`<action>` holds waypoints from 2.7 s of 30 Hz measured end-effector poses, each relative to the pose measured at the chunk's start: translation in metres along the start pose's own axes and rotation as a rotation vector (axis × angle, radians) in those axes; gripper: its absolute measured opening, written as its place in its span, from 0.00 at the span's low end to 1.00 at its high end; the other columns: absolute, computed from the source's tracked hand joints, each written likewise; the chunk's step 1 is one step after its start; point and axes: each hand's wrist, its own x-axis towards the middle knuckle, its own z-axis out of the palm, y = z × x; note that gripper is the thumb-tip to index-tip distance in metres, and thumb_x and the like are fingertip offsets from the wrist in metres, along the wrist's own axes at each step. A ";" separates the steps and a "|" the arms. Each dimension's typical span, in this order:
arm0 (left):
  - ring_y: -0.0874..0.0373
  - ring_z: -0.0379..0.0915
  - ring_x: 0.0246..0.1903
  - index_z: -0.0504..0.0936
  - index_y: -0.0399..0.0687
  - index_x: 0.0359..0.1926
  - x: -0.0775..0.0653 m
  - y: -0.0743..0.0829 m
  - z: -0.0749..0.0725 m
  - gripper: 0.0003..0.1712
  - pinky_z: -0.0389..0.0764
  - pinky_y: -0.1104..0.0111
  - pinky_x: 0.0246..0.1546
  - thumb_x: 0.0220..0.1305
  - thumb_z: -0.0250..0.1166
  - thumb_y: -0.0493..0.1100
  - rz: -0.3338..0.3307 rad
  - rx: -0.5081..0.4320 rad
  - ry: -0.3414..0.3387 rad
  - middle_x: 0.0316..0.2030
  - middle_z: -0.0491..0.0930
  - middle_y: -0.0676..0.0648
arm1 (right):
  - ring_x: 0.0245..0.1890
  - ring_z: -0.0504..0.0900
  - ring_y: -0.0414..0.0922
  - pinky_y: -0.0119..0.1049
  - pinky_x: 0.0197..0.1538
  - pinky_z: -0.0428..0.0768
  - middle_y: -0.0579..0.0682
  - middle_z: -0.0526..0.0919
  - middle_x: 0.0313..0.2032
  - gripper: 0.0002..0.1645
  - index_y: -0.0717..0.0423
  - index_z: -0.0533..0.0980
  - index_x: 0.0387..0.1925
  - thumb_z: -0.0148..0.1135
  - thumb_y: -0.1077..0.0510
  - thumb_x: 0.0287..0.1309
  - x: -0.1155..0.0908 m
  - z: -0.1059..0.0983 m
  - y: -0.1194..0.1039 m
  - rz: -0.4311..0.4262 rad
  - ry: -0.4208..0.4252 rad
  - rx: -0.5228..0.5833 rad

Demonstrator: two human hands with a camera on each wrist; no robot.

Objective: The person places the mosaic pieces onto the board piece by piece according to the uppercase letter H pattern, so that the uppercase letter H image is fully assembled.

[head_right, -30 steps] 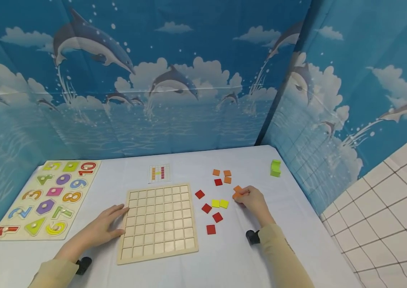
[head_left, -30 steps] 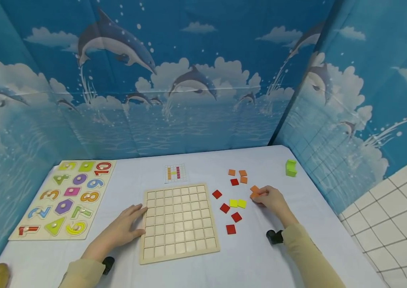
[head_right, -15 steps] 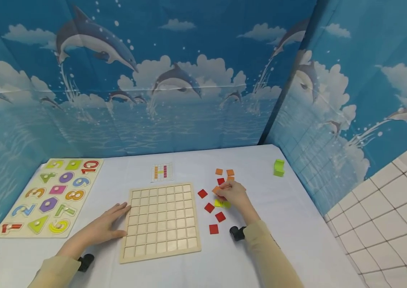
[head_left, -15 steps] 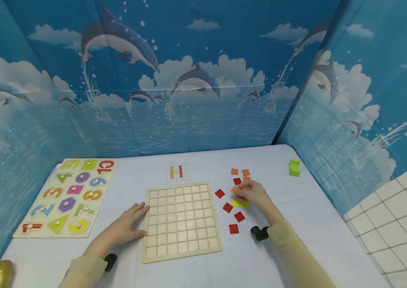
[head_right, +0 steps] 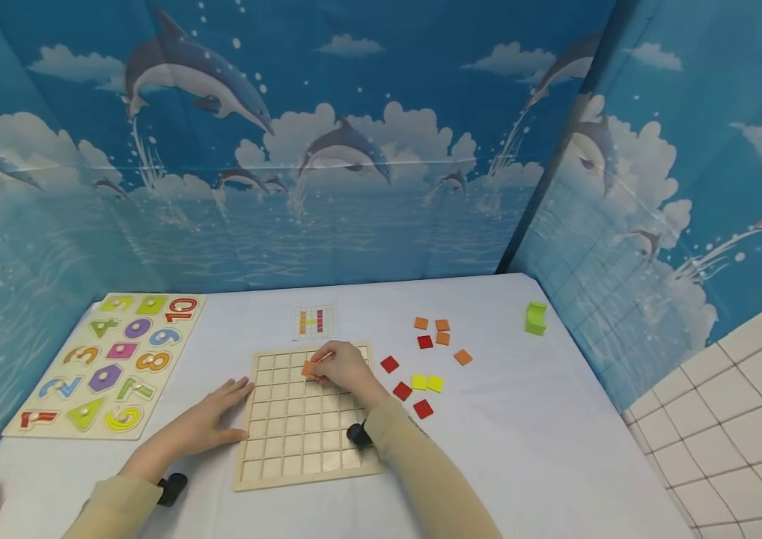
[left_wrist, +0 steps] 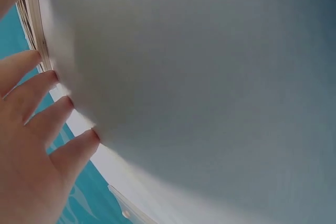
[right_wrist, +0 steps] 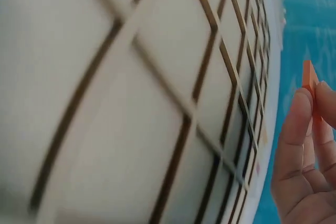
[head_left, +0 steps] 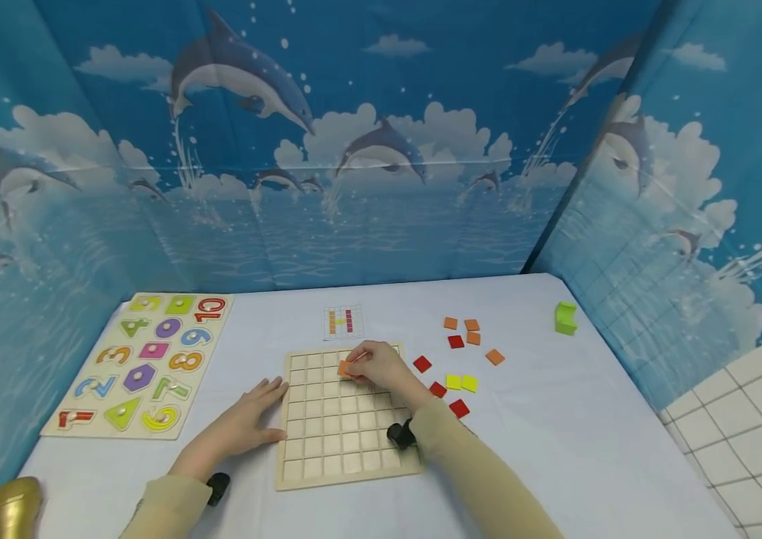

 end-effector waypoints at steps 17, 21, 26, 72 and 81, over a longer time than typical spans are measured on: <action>0.32 0.47 0.74 0.63 0.35 0.71 0.002 -0.002 0.001 0.50 0.52 0.37 0.71 0.53 0.75 0.49 -0.008 -0.008 -0.010 0.73 0.58 0.33 | 0.22 0.78 0.39 0.26 0.25 0.74 0.48 0.84 0.25 0.02 0.57 0.83 0.33 0.69 0.63 0.56 0.031 0.057 -0.017 -0.090 0.011 -0.237; 0.33 0.47 0.74 0.62 0.35 0.72 0.001 0.000 0.000 0.50 0.52 0.37 0.71 0.54 0.74 0.49 -0.008 0.002 -0.010 0.73 0.58 0.33 | 0.23 0.76 0.40 0.29 0.27 0.74 0.48 0.82 0.25 0.02 0.58 0.83 0.32 0.69 0.65 0.55 0.033 0.060 -0.021 -0.098 0.031 -0.297; 0.32 0.47 0.74 0.62 0.35 0.72 0.000 -0.001 -0.001 0.50 0.51 0.37 0.71 0.54 0.74 0.50 -0.002 -0.008 -0.006 0.73 0.58 0.33 | 0.27 0.76 0.41 0.32 0.32 0.78 0.47 0.82 0.27 0.03 0.57 0.84 0.31 0.69 0.66 0.55 0.035 0.062 -0.018 -0.123 0.039 -0.375; 0.29 0.45 0.73 0.64 0.38 0.71 0.000 -0.010 0.006 0.51 0.49 0.33 0.69 0.52 0.74 0.54 0.037 -0.046 0.000 0.73 0.57 0.32 | 0.43 0.79 0.51 0.36 0.45 0.83 0.63 0.80 0.51 0.22 0.62 0.74 0.57 0.58 0.53 0.67 -0.062 -0.192 0.104 0.274 0.431 -0.191; 0.32 0.45 0.74 0.64 0.39 0.71 0.000 -0.005 0.004 0.52 0.47 0.35 0.71 0.50 0.75 0.55 -0.003 -0.059 -0.013 0.73 0.57 0.34 | 0.43 0.77 0.51 0.34 0.42 0.81 0.63 0.80 0.51 0.22 0.63 0.74 0.56 0.59 0.55 0.66 -0.059 -0.191 0.102 0.309 0.408 -0.224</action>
